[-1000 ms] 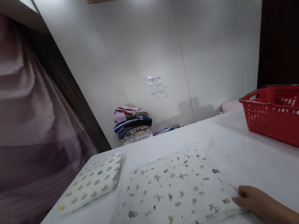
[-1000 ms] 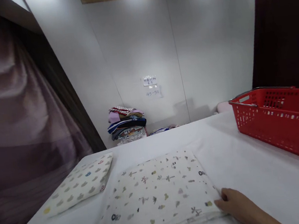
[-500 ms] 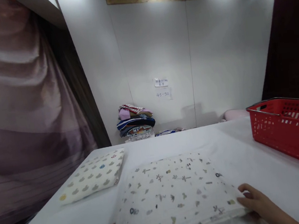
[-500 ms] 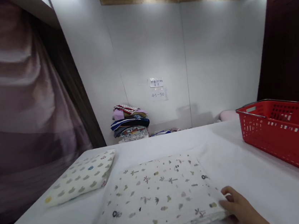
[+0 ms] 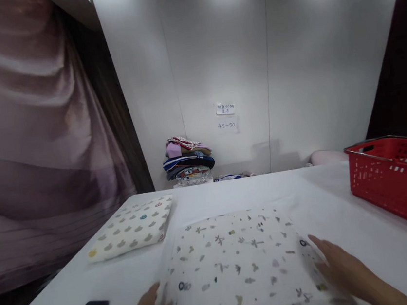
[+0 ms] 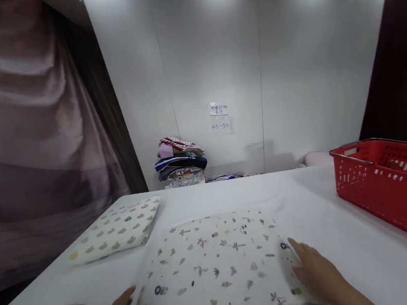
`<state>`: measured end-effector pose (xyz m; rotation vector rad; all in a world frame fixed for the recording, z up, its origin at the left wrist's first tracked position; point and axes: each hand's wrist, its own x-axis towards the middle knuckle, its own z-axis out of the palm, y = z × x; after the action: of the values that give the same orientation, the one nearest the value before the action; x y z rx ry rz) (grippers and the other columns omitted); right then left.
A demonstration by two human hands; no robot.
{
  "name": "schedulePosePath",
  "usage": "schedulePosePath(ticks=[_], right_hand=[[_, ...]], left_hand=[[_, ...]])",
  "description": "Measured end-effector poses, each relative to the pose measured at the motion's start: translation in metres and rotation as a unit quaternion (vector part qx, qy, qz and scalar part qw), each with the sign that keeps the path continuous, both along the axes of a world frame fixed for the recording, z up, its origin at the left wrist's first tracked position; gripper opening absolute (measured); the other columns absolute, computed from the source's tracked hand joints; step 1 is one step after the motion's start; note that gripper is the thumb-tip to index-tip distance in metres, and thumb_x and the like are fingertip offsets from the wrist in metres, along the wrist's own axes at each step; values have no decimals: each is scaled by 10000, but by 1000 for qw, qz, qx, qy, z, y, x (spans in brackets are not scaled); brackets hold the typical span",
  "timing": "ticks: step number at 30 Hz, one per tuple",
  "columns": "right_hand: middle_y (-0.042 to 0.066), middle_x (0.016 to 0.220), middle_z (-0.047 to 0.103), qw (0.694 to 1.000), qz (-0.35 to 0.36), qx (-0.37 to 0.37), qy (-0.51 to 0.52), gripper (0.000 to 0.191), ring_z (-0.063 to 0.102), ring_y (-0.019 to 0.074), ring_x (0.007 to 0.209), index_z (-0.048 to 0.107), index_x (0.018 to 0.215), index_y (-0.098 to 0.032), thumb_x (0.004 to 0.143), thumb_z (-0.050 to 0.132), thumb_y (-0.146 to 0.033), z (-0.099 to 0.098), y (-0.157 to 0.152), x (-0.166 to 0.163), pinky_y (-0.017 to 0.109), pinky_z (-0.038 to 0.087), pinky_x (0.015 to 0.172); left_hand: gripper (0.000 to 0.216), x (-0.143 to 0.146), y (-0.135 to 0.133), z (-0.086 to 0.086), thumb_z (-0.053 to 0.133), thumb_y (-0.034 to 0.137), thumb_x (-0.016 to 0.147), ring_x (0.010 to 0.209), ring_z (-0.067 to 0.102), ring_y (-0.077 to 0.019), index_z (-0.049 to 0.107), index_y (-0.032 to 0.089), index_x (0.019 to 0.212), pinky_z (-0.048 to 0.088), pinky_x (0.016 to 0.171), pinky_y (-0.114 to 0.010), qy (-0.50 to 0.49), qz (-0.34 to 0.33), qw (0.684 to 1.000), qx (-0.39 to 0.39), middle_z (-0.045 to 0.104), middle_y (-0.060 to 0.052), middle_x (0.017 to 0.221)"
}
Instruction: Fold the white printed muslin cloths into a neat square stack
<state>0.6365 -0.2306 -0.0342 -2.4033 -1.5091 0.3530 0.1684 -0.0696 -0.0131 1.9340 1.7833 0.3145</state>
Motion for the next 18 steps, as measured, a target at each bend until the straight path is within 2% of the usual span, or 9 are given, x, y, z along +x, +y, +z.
schedulePosePath(ticks=[2, 4, 6, 7, 11, 13, 15, 18], right_hand=[[99, 1425, 322, 998, 54, 24, -31, 635, 299, 245, 1297, 337, 1380, -137, 793, 391, -373, 15, 29, -18, 367, 238, 1063], [63, 1470, 225, 994, 102, 19, -29, 633, 201, 220, 1342, 315, 1395, -151, 834, 336, -442, 24, 61, -38, 351, 184, 1086], [47, 1487, 158, 989, 141, 6, -46, 639, 126, 222, 1361, 298, 1404, -166, 846, 322, -476, 22, 90, -50, 371, 138, 1094], [52, 1488, 147, 989, 138, -3, -60, 646, 102, 230, 1364, 291, 1407, -164, 849, 315, -489, 18, 101, -51, 394, 114, 1095], [79, 1486, 159, 991, 80, -25, -103, 700, 69, 252, 1366, 264, 1415, -165, 857, 225, -588, -12, 122, -31, 454, 82, 1082], [76, 1489, 152, 990, 82, -18, -109, 719, 59, 248, 1367, 253, 1418, -184, 853, 184, -623, -24, 122, -20, 454, 83, 1082], [80, 1489, 155, 990, 85, -20, -109, 722, 61, 253, 1366, 255, 1418, -188, 852, 178, -630, -28, 122, -16, 457, 85, 1080], [81, 1484, 176, 990, 81, -33, -109, 700, 91, 262, 1363, 279, 1410, -200, 856, 191, -618, -20, 128, -21, 463, 101, 1074]], left_hand=[[742, 27, 9, 10, 399, 544, 746, 1240, 406, -270, 363, 108, 1346, 330, 1016, -382, 24, -54, 997, 40, 396, -122, 1382], [718, 58, 20, 14, 362, 535, 780, 1315, 290, -252, 359, 108, 1357, 239, 1073, -385, 73, -128, 986, 84, 322, -104, 1430], [728, 82, 32, 9, 345, 553, 787, 1359, 164, -267, 350, 115, 1368, 136, 1099, -437, 129, -157, 973, 110, 228, -91, 1468], [744, 90, 37, 5, 327, 571, 790, 1367, 123, -275, 333, 113, 1377, 103, 1099, -458, 151, -159, 970, 109, 191, -90, 1476], [792, 91, 49, -16, 222, 635, 798, 1373, 72, -277, 272, 122, 1400, 58, 1097, -473, 183, -156, 966, 100, 146, -85, 1481], [793, 86, 50, -19, 215, 643, 795, 1375, 64, -266, 270, 135, 1401, 50, 1101, -462, 182, -158, 965, 102, 150, -73, 1482], [786, 85, 50, -17, 254, 631, 788, 1375, 70, -261, 275, 137, 1400, 63, 1099, -463, 180, -155, 968, 85, 158, -73, 1480], [739, 95, 55, -6, 287, 590, 792, 1366, 123, -280, 332, 142, 1378, 106, 1073, -517, 177, -130, 974, 50, 197, -95, 1470]])
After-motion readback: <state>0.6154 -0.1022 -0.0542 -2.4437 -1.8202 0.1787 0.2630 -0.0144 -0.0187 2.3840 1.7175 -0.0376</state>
